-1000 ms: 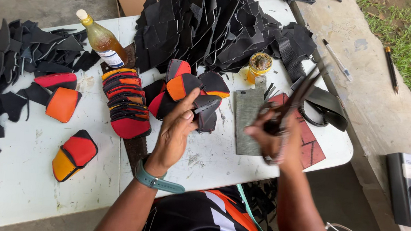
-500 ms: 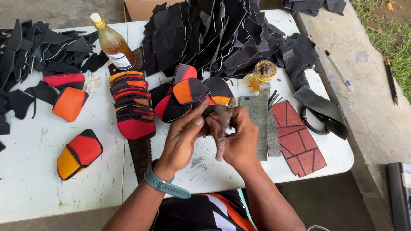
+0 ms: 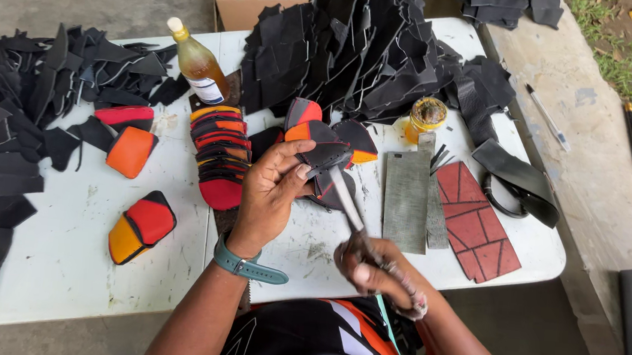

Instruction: The person assembles footwear by cutting a strip of fabric with shears and attaching it to a red and orange shoe-like object. The person handles multiple similar objects and fabric pieces on a white table.

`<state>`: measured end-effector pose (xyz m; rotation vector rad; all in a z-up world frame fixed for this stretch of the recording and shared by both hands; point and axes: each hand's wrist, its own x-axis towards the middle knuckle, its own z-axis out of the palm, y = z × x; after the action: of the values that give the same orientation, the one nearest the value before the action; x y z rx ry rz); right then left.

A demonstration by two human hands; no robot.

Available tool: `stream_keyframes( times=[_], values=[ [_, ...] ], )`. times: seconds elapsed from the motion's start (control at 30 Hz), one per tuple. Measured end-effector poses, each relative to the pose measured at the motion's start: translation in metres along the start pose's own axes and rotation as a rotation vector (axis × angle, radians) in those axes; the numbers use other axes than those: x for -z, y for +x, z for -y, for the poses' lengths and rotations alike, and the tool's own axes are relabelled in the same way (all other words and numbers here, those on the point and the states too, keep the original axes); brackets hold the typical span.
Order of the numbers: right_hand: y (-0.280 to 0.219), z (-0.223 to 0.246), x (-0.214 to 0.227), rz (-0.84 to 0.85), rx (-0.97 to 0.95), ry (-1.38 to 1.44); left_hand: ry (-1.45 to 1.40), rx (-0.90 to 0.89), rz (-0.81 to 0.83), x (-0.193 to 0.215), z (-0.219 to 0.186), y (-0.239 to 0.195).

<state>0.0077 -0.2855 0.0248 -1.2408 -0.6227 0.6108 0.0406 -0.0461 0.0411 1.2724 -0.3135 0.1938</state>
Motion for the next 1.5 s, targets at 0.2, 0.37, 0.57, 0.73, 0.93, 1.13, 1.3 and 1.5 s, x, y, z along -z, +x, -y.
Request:
stream_keyframes(
  times=[0.2, 0.37, 0.57, 0.73, 0.93, 1.13, 1.3, 1.5],
  values=[
    [0.001, -0.015, -0.001, 0.041, -0.242, 0.048, 0.107, -0.046, -0.002, -0.001, -0.014, -0.002],
    [0.002, -0.026, 0.006, 0.086, -0.197, 0.08, 0.019, 0.024, -0.003, -0.001, -0.014, -0.003],
    [0.001, -0.032, 0.011, 0.085, -0.178, 0.101, 0.085, 0.026, 0.012, -0.003, -0.012, -0.006],
    [0.003, -0.04, 0.01, 0.075, -0.145, 0.15, 0.08, 0.034, 0.0, -0.002, -0.008, -0.009],
    [0.004, -0.052, 0.011, -0.047, -0.148, 0.08, 0.0, 0.046, -0.016, 0.001, -0.002, -0.011],
    [0.003, -0.038, 0.018, -0.223, 0.028, 0.068, -0.019, -0.02, -0.127, 0.023, 0.012, -0.023],
    [0.031, -0.048, 0.022, -0.316, -0.218, 0.542, -0.152, -0.077, -0.185, 0.041, 0.014, -0.031],
    [0.052, -0.067, 0.043, -0.456, -0.22, 0.444, -0.153, -0.022, -0.244, 0.056, 0.004, -0.042]
  ],
)
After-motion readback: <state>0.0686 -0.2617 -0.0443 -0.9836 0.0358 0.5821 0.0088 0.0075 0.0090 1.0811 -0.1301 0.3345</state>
